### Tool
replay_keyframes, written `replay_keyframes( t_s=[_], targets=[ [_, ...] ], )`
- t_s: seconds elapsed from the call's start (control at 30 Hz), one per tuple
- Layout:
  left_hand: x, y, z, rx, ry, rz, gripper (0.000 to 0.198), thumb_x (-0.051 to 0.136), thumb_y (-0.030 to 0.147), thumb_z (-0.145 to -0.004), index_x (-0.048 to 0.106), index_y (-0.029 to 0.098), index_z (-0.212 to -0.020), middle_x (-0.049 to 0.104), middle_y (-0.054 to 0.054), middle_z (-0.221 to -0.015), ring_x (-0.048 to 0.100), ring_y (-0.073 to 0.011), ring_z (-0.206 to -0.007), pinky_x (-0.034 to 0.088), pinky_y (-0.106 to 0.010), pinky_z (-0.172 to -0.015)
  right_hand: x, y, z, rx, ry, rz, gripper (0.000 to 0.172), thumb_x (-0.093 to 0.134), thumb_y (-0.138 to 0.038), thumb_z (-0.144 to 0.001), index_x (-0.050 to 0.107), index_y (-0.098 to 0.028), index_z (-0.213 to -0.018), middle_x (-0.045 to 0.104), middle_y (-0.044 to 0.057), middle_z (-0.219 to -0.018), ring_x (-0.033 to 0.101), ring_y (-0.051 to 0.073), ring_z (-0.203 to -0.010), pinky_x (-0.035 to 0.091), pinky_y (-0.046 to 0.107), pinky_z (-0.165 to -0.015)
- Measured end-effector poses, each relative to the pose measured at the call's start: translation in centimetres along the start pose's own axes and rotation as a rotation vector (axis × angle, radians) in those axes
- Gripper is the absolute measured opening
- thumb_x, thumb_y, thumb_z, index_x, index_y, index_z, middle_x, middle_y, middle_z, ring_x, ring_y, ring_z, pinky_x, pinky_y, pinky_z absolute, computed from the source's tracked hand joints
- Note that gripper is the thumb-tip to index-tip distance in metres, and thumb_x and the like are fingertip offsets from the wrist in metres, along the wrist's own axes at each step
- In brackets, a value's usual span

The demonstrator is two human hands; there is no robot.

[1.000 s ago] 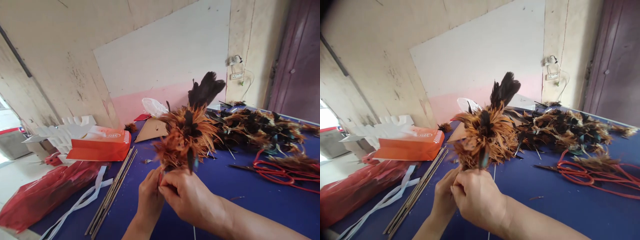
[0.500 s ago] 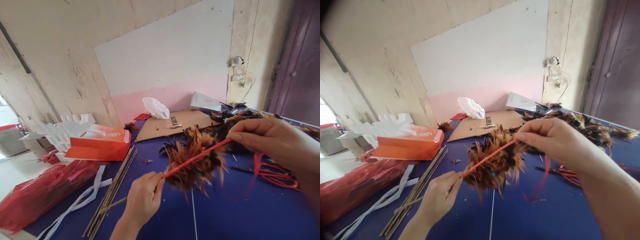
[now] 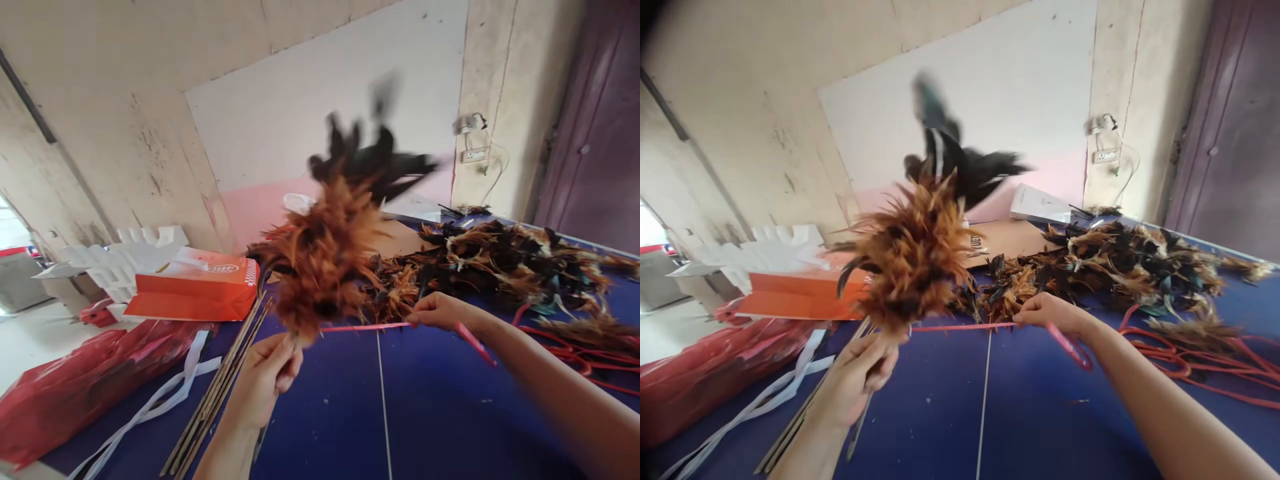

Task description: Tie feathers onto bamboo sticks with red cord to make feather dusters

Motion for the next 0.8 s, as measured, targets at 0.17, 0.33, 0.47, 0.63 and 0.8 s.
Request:
replay_keyframes(
  t_s=[0.17,0.33,0.47,0.63,0.8],
  targets=[
    [-2.0,-0.8,-0.9,-0.067,0.225,0.178,0.031,0.072,0.040,-0.062,0.060,0.014,-0.074,0.051,0.004,-0.051,0.025,0.0002,-0.034,0.013,-0.013,-0.033,2.0,-2.4,1.3,-0.044,-0.206,-0.034,0.033,0.060,-0.045,-0.070,0.064,-0.012,-0.067,0.037,-0.006,-0.047,0.025,0.005,-0.043,0.018,0.020,-0.042],
    [-2.1,-1.6,-1.3,-0.080,0.239,0.276,0.030,0.076,0.034,-0.057,0.061,0.012,-0.073,0.054,0.003,-0.057,0.029,0.0012,-0.036,0.017,-0.011,-0.032,1.1,-2.1,1.8,-0.017,-0.186,-0.083,0.030,0.062,-0.043,-0.068,0.064,-0.013,-0.069,0.038,-0.006,-0.048,0.023,0.004,-0.042,0.017,0.020,-0.041],
    [-2.4,-2.3,-1.4,-0.104,0.265,0.236,0.029,0.075,0.035,-0.057,0.061,0.012,-0.066,0.049,0.005,-0.052,0.027,0.0014,-0.033,0.015,-0.012,-0.030,0.1,-2.1,1.9,-0.028,-0.095,-0.168,0.031,0.066,-0.044,-0.064,0.063,-0.014,-0.069,0.040,-0.005,-0.048,0.025,0.004,-0.041,0.018,0.020,-0.040],
    [-3.3,-2.8,-1.6,-0.072,0.331,0.176,0.029,0.076,0.035,-0.055,0.060,0.012,-0.063,0.050,0.005,-0.053,0.029,0.0014,-0.034,0.015,-0.012,-0.031,-0.3,-4.1,3.0,-0.100,-0.064,-0.249,0.028,0.068,-0.042,-0.064,0.065,-0.014,-0.066,0.053,0.000,-0.054,0.040,0.007,-0.045,0.032,0.021,-0.045],
    [-3.1,-3.2,-1.6,-0.114,0.356,0.141,0.031,0.077,0.035,-0.052,0.061,0.011,-0.064,0.050,0.005,-0.049,0.030,0.0012,-0.032,0.015,-0.011,-0.030,1.1,-5.9,4.0,-0.156,-0.231,-0.229,0.023,0.067,-0.036,-0.067,0.067,-0.013,-0.064,0.056,0.000,-0.052,0.044,0.008,-0.046,0.033,0.021,-0.045]
  ],
)
Point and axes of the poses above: each hand's wrist, its own z-axis away from the middle knuckle, its own x-axis out of the palm, y = z × x, the point moved 9 cm from there along -z, towards the middle knuckle
